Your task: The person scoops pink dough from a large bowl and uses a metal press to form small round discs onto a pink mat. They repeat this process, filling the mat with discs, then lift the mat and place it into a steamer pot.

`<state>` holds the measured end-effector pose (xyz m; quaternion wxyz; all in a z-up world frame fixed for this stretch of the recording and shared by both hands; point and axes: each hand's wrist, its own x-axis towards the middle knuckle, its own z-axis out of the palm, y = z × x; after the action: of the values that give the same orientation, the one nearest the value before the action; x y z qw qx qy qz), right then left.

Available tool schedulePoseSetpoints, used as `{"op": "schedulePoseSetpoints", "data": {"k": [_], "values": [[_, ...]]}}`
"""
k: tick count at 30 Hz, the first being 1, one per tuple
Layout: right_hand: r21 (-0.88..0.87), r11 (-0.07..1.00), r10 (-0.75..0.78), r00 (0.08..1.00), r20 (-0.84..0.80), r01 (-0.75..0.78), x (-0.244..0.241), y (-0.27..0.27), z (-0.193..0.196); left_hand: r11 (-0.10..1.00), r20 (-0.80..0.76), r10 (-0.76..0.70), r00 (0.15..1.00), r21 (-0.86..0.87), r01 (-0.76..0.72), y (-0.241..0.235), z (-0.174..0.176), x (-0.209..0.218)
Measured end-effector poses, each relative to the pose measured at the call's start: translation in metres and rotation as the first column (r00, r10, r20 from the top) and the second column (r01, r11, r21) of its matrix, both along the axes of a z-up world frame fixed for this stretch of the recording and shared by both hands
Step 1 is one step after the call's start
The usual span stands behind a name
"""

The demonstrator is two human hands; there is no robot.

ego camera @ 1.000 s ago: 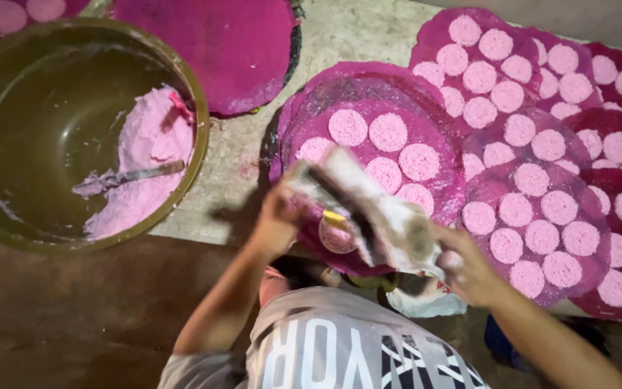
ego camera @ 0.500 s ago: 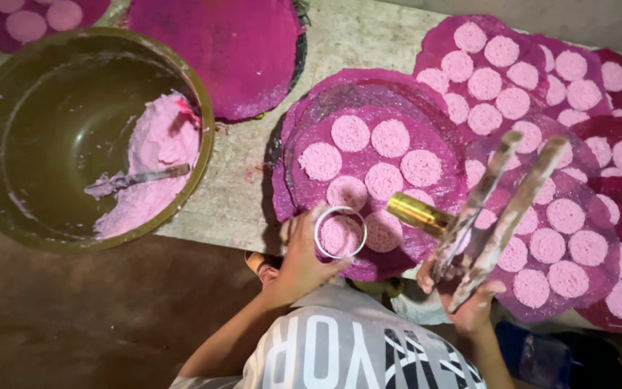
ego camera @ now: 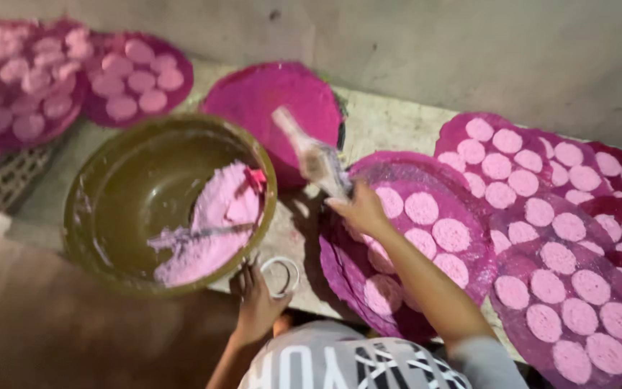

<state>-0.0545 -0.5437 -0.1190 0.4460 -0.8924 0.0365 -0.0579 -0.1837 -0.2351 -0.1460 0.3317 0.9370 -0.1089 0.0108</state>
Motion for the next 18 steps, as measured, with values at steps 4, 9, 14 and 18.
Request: {"op": "schedulePoseSetpoints", "data": {"k": [4, 9, 14, 18], "values": [[-0.458, 0.889, 0.006, 0.998, 0.07, 0.027, 0.084, 0.075, -0.018, 0.996, -0.059, -0.088, 0.994, -0.018, 0.087, 0.019, -0.035, 0.021], [-0.316, 0.949, 0.011, 0.996, 0.089, 0.018, 0.069, 0.107, -0.002, 0.973, -0.035, -0.211, 0.977, -0.101, 0.206, 0.034, -0.061, 0.043], [0.206, 0.974, -0.163, 0.931, 0.328, 0.099, -0.06, 0.058, -0.001, 0.902, 0.044, -0.369, 0.928, -0.223, 0.37, 0.03, -0.038, 0.062], [0.725, 0.547, -0.766, 0.6, 0.233, 0.418, -0.177, -0.018, -0.013, 0.902, -0.078, -0.432, 0.898, -0.056, 0.429, 0.002, 0.01, 0.071]]}}
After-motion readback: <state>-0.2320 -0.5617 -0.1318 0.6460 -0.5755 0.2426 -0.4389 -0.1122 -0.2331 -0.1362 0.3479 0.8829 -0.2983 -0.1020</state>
